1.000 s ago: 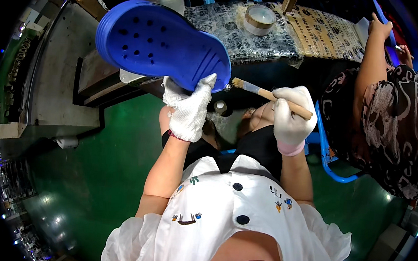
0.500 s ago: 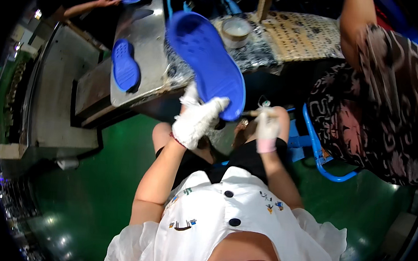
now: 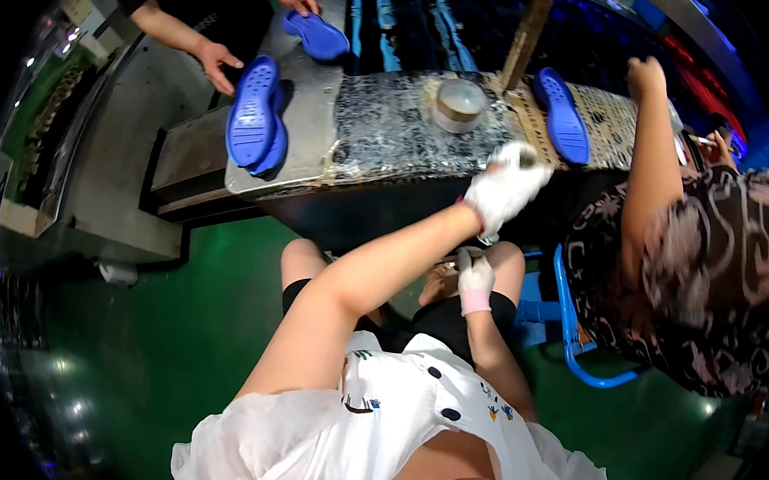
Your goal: The person applies adhesive to shoe soles using a brush, dipping the brush into an adhesive container, brushing along the soles, and placing them on the workbench.
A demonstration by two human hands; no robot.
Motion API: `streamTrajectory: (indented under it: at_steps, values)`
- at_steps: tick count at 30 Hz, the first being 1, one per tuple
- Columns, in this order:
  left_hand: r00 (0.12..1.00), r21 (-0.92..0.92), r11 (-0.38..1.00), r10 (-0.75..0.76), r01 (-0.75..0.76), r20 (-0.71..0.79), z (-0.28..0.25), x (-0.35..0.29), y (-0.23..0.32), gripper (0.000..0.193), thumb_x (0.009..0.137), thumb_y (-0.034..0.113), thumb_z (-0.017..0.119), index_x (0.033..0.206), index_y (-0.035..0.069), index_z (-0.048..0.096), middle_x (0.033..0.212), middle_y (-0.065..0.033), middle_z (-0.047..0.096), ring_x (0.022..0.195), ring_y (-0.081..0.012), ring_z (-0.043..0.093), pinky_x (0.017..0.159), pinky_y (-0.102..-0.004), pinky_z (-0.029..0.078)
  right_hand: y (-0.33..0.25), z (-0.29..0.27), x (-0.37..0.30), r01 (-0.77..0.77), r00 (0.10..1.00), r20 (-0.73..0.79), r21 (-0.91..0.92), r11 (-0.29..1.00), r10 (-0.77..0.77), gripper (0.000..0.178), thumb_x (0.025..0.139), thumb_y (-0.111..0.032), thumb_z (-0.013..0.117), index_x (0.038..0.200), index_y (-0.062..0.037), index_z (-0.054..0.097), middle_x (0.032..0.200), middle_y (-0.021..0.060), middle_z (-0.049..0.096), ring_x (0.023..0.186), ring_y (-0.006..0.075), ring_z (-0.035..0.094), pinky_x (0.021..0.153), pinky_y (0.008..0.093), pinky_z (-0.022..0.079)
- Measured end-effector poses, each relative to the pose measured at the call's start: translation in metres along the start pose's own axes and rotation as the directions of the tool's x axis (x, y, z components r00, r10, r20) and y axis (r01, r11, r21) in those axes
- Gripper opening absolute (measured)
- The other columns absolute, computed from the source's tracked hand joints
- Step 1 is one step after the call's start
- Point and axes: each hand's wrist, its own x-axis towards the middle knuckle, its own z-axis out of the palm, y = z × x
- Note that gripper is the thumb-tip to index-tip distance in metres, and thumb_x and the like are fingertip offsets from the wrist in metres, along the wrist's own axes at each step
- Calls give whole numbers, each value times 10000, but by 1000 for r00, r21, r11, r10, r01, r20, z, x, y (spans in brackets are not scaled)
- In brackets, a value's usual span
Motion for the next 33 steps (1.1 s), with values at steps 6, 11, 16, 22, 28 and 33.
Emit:
streamTrajectory:
  at_steps: [6, 11, 16, 22, 28, 33]
  values:
    - [726, 661, 600, 677, -451, -120, -106, -113, -34, 146, 754, 52, 696, 883, 30, 633, 1002, -147, 617, 968, -285, 592, 855, -370, 471, 5, 5, 3, -17, 991, 132, -59, 998, 25, 409, 871, -429, 518, 935, -62, 686, 852, 187, 669, 829, 353, 640, 748, 424, 490]
    - [349, 903, 395, 832, 170, -430, -259, -123, 3, 359, 797, 157, 692, 1114, 21, 590, 1125, -173, 591, 1053, -333, 555, 927, -395, 428, 11, 9, 6, -14, 992, 125, -22, 1000, 17, 426, 863, -433, 536, 904, -32, 674, 809, 195, 663, 803, 364, 639, 732, 428, 491]
    - [532, 351, 766, 14, 538, -847, -352, -104, 16, 711, 754, 399, 707, 1281, -21, 479, 1286, -198, 523, 1177, -313, 516, 978, -390, 403, 12, 14, 5, -3, 992, 126, -21, 1000, 5, 414, 857, -413, 556, 866, -13, 661, 780, 201, 654, 782, 363, 637, 707, 423, 488]
    - [669, -165, 946, -314, 278, -674, -367, -104, 6, 258, 832, 266, 689, 972, 62, 614, 969, -73, 623, 833, -171, 590, 686, -313, 504, 17, 18, 3, -15, 990, 142, -69, 998, 25, 417, 850, -416, 568, 838, -8, 654, 771, 204, 649, 762, 367, 634, 684, 435, 482]
    - [748, -396, 868, -43, -301, -663, -267, -141, 32, 189, 836, 44, 641, 1005, 39, 556, 894, -27, 611, 735, -90, 570, 665, -227, 481, -48, -5, -9, 139, 982, 88, 268, 953, -168, 226, 891, -218, 584, 944, -17, 671, 716, 98, 654, 659, 188, 633, 602, 299, 481]
    - [560, 41, 954, 209, -297, -802, -186, -157, 36, 408, 806, -38, 643, 1175, 36, 487, 976, -39, 595, 819, -97, 573, 721, -238, 488, -161, -43, -21, 399, 913, -164, 539, 742, -373, 139, 838, 38, 542, 949, 31, 626, 776, 57, 571, 615, 106, 563, 561, 224, 453]
